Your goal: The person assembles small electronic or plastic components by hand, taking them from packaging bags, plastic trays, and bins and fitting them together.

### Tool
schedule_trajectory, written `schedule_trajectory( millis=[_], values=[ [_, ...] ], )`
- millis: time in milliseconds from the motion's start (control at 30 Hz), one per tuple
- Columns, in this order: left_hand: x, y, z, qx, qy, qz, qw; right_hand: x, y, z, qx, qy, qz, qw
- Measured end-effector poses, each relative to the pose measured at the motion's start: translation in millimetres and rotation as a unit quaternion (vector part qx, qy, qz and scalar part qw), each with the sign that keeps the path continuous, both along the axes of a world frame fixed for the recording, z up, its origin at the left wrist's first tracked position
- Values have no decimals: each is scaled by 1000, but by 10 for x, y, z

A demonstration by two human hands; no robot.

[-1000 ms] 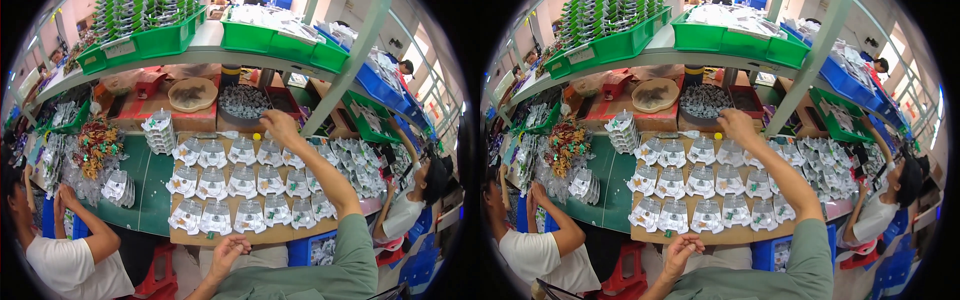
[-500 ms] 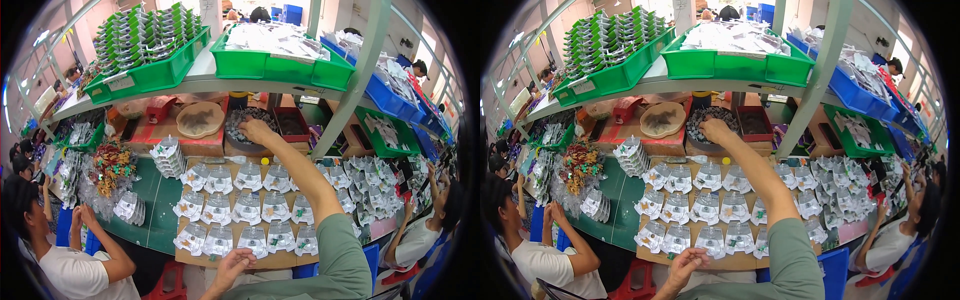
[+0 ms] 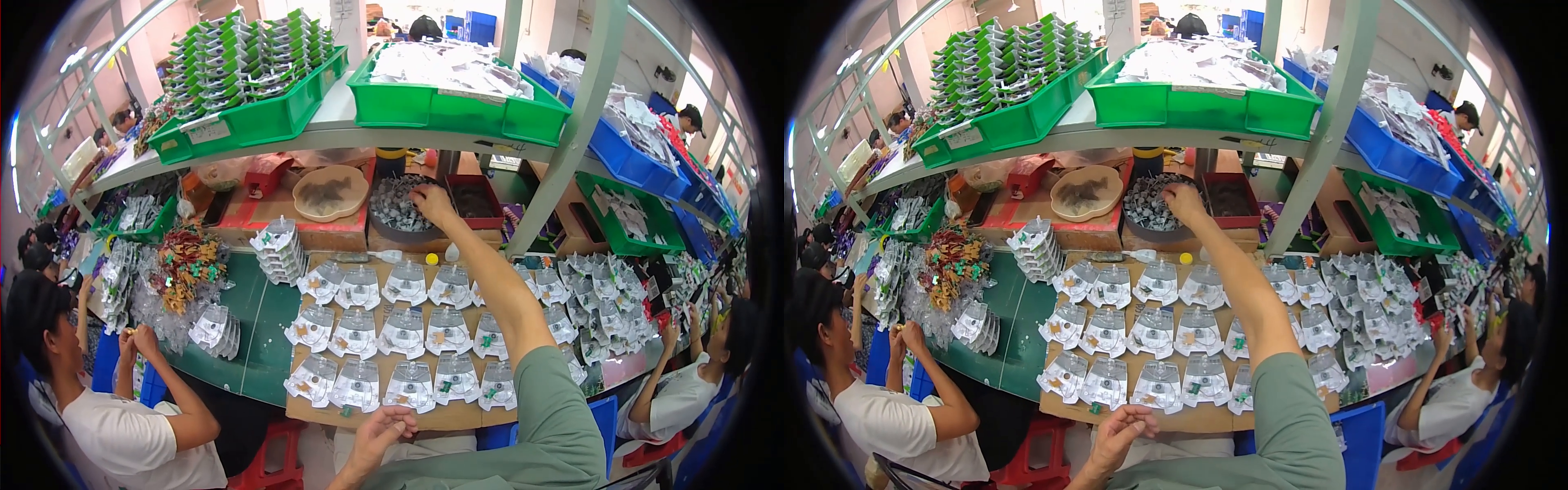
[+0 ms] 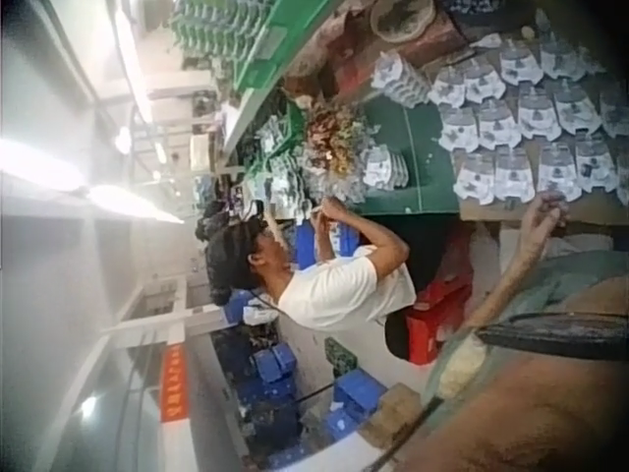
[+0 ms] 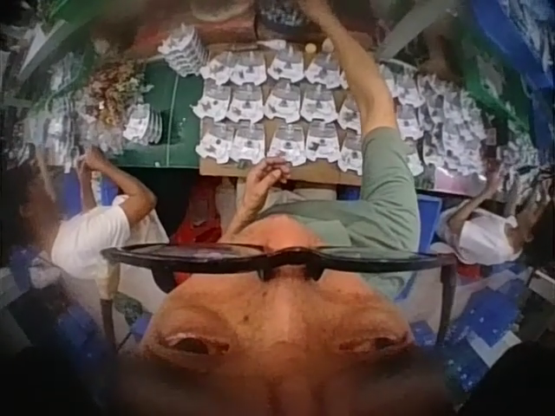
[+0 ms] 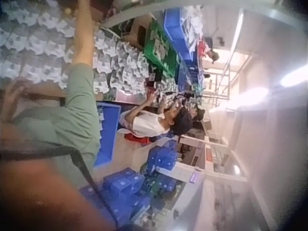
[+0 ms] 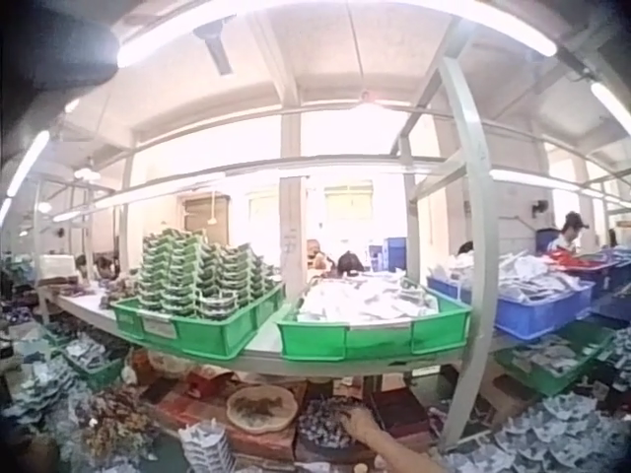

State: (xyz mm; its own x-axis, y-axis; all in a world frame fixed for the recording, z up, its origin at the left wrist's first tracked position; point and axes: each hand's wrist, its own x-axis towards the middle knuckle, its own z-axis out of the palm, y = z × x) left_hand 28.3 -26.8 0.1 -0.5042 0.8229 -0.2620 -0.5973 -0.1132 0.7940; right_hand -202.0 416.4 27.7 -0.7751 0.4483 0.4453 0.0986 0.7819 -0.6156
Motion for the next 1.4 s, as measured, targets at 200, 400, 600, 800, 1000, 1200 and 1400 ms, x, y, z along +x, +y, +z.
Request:
schedule_trajectory(
  millis=[200,400,600,800,1000,1200,1400],
  values=[
    [-28,-25,24,10,-1,5,1000,-9,38,61,-154,-22,-43,987],
    [-327,192,204,53,-22,14,998,128,44,303,-316,16,-29,948],
    [-621,477,240,113,-90,105,984,605,-717,537,-412,-19,143,900],
    [-758,668,94,181,-329,187,908,1737,-2235,364,-338,-205,336,855],
    [-678,526,-280,233,-320,215,893,2011,-2556,180,72,9,301,951],
    [-640,142,-82,163,-219,163,948,2066,-2574,560,-32,-36,313,949],
    [-483,-190,28,93,-177,47,979,2233,-2843,475,21,-237,416,878]
  ],
)
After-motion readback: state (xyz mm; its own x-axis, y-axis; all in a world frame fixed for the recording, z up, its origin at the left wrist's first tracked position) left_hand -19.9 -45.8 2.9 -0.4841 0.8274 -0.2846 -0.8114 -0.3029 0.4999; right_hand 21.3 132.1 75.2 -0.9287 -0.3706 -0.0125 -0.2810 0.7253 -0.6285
